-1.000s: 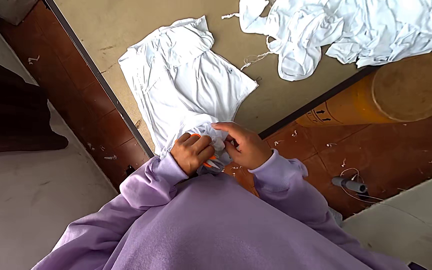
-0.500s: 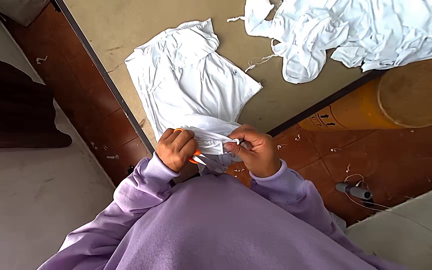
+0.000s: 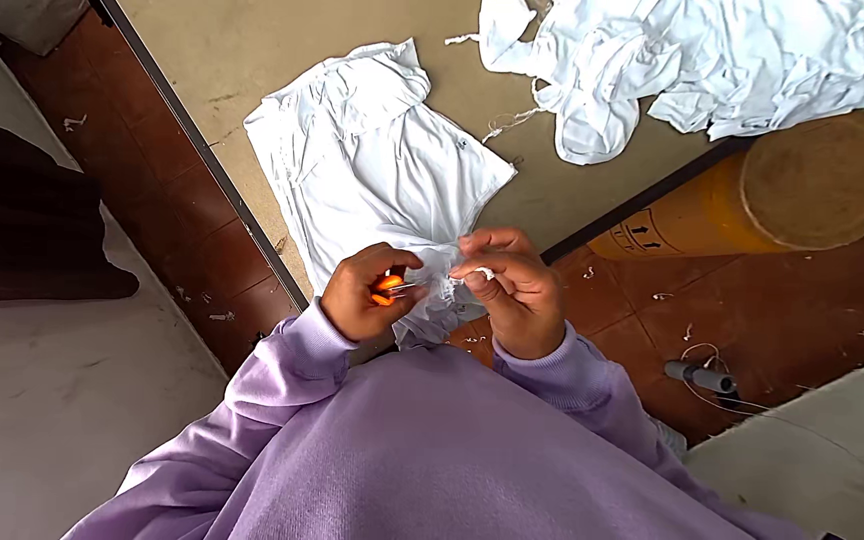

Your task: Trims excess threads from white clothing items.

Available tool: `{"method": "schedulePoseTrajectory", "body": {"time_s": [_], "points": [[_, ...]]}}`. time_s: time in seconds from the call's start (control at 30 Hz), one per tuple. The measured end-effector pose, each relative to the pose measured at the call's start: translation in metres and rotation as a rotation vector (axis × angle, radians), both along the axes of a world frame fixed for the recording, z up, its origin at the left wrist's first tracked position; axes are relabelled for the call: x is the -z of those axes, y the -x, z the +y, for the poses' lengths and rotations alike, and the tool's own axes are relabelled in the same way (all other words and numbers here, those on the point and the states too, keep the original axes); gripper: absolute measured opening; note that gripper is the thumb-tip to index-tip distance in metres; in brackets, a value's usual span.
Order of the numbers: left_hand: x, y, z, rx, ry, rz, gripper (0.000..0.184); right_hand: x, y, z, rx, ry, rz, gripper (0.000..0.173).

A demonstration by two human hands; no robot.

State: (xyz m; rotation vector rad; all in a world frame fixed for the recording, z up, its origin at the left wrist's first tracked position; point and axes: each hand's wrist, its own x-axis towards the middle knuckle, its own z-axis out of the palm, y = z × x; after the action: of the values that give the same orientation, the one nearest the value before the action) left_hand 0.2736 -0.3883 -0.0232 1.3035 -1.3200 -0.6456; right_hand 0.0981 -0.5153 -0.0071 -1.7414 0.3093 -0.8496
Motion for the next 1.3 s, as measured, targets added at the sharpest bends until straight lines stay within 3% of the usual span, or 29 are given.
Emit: {"method": "schedulePoseTrajectory", "body": {"time_s": [0.13,0.3,0.43,0.47,0.5,0.6,0.7,0.87,1.1,1.17,1.3], "points": [[-0.006,0.018,-0.020,0.048,0.110,0.061,0.016,0.000,-0.011,0.009,-0.040,-0.138,-0.051,0.016],[-0.010,0.015,-0.021,-0.063,0.091,0.253,0.011,0.008,-0.010,0.019,-0.064,-0.203,0.018,0.040],[-0.009,0.005,-0.014,-0.157,0.052,0.211,0.009,0.007,-0.002,0.019,-0.098,-0.110,0.109,0.007],[-0.009,0.003,-0.012,-0.156,0.032,0.194,0.008,0.005,-0.002,0.018,-0.112,-0.085,0.119,0.011],[-0.010,0.001,-0.009,-0.143,-0.005,0.183,0.010,0.004,-0.002,0.017,-0.126,-0.073,0.122,0.013],[-0.017,-0.009,0.002,-0.008,-0.231,0.185,0.038,0.003,0.000,0.016,-0.128,-0.130,0.113,0.021],[-0.022,-0.018,0.010,0.093,-0.363,0.087,0.031,0.005,0.005,0.012,-0.110,-0.167,0.102,0.033],[-0.017,-0.010,0.004,0.208,-0.289,-0.157,0.034,0.004,0.006,0.010,-0.110,-0.150,0.092,0.036],[-0.005,-0.002,-0.013,0.228,-0.182,0.010,0.023,0.006,0.007,0.010,-0.088,-0.120,0.116,0.036],[0.001,-0.011,-0.015,0.136,-0.240,-0.063,0.025,0.011,0.013,0.010,0.005,-0.139,0.121,0.046],[0.020,-0.052,-0.022,-0.220,-0.547,-0.524,0.048,0.024,0.038,0.005,0.195,-0.212,0.169,0.089]]}}
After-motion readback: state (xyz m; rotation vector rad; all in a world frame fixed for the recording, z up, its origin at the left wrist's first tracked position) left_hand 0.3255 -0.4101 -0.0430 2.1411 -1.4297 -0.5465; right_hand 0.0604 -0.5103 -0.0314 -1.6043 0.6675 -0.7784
